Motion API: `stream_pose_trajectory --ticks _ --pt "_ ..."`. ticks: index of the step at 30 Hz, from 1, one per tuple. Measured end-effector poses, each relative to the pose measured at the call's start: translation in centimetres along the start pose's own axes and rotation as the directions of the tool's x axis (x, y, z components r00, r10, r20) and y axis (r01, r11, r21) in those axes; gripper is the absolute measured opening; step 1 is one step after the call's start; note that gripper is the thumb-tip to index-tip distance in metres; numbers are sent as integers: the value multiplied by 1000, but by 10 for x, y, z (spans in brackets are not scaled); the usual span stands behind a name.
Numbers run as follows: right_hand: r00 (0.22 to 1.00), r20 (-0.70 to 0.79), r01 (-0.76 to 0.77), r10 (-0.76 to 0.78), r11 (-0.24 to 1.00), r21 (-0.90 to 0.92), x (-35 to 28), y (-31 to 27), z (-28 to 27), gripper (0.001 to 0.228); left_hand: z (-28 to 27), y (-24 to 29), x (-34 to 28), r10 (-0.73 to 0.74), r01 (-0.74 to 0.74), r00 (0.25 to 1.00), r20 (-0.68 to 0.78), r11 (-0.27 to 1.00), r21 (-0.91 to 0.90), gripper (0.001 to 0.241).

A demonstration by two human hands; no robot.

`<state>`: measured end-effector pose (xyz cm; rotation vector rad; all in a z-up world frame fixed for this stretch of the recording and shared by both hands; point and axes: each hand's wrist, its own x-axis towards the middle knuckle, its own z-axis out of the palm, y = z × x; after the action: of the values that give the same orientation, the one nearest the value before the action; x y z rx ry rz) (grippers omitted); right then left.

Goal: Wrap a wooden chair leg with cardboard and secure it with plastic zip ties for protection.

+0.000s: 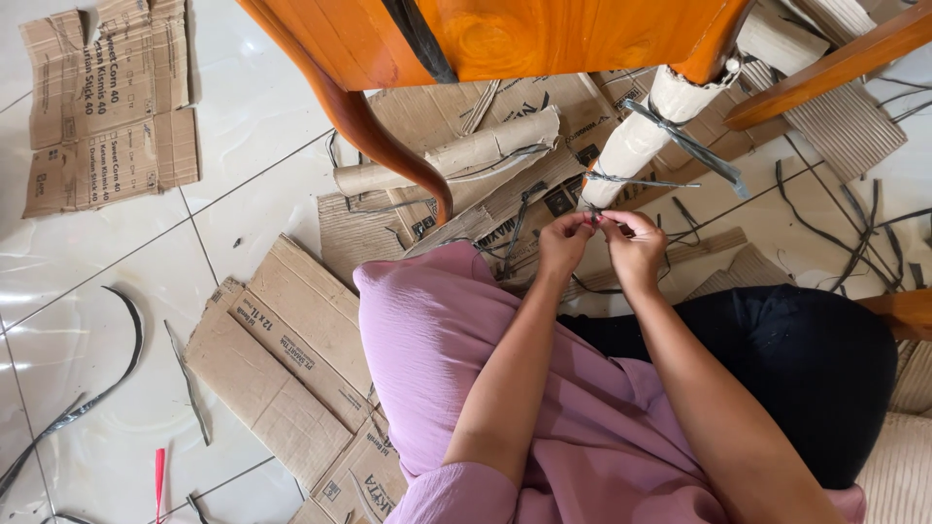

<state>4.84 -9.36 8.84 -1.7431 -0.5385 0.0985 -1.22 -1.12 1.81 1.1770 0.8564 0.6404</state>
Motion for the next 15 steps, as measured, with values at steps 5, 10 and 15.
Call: stream_pose_trajectory --ticks 5,10,15 --pt "996 -28 83 -85 994 -76 -4 12 5 11 -1 -10 6 19 -19 1000 -6 999 30 18" --pt "961 131 -245 242 970 3 -1 2 5 12 1 -14 8 -8 8 1000 -8 999 42 20" --pt "859 141 -511 492 844 165 4 31 9 21 2 15 -8 26 -25 999 -34 999 26 21"
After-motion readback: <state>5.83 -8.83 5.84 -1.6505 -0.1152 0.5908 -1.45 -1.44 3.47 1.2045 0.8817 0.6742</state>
